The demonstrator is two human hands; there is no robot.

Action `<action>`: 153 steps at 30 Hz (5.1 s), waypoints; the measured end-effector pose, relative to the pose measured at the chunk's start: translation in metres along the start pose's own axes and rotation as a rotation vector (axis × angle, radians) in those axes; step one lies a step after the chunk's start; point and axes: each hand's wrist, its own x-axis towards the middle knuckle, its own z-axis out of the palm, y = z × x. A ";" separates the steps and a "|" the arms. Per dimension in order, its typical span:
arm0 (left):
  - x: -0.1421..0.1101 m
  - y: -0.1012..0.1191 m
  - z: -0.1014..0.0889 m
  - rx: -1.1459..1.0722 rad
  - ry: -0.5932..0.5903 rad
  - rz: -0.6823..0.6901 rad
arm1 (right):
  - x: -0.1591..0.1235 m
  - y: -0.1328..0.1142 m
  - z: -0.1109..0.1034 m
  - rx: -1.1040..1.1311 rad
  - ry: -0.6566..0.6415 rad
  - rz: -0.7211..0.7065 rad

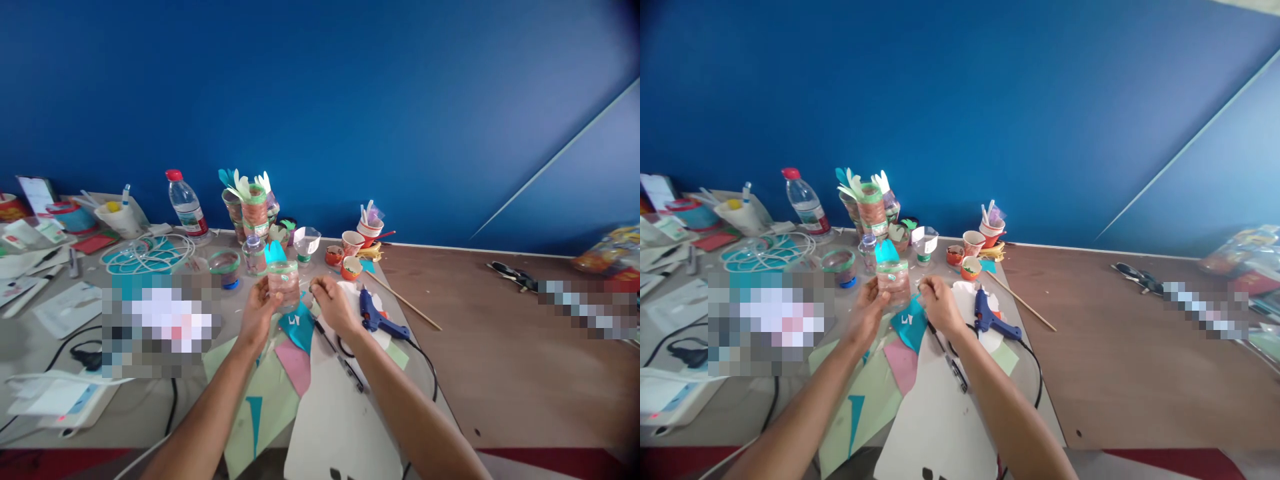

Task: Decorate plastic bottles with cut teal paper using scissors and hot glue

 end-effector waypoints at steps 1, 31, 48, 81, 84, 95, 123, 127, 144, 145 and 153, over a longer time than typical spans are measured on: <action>-0.001 0.001 0.001 -0.002 -0.009 -0.016 | 0.001 0.000 0.000 0.146 0.016 0.039; -0.011 0.007 0.013 -0.038 -0.141 -0.104 | 0.002 -0.014 0.000 0.710 0.274 0.233; -0.011 0.006 0.013 -0.023 -0.119 -0.105 | -0.002 -0.017 0.001 0.527 0.225 0.203; -0.012 0.009 0.009 -0.185 -0.241 -0.206 | -0.001 -0.020 -0.002 0.594 0.149 0.232; -0.012 0.009 0.009 -0.191 -0.243 -0.211 | -0.001 -0.019 -0.002 0.582 0.152 0.225; -0.012 0.009 0.007 -0.170 -0.300 -0.229 | -0.004 -0.016 0.002 0.463 0.195 0.150; -0.013 0.010 0.007 -0.139 -0.317 -0.253 | -0.004 -0.015 0.005 0.560 0.197 0.168; -0.013 0.010 0.007 -0.147 -0.318 -0.246 | -0.004 -0.015 0.005 0.556 0.197 0.172; -0.010 0.021 0.009 -0.185 -0.263 -0.174 | 0.001 -0.016 -0.003 0.784 0.198 0.238; -0.009 0.023 0.009 -0.182 -0.248 -0.163 | 0.001 -0.014 -0.003 0.742 0.219 0.248; -0.005 0.027 0.006 -0.206 -0.154 -0.043 | -0.009 -0.007 0.002 -0.374 -0.207 0.047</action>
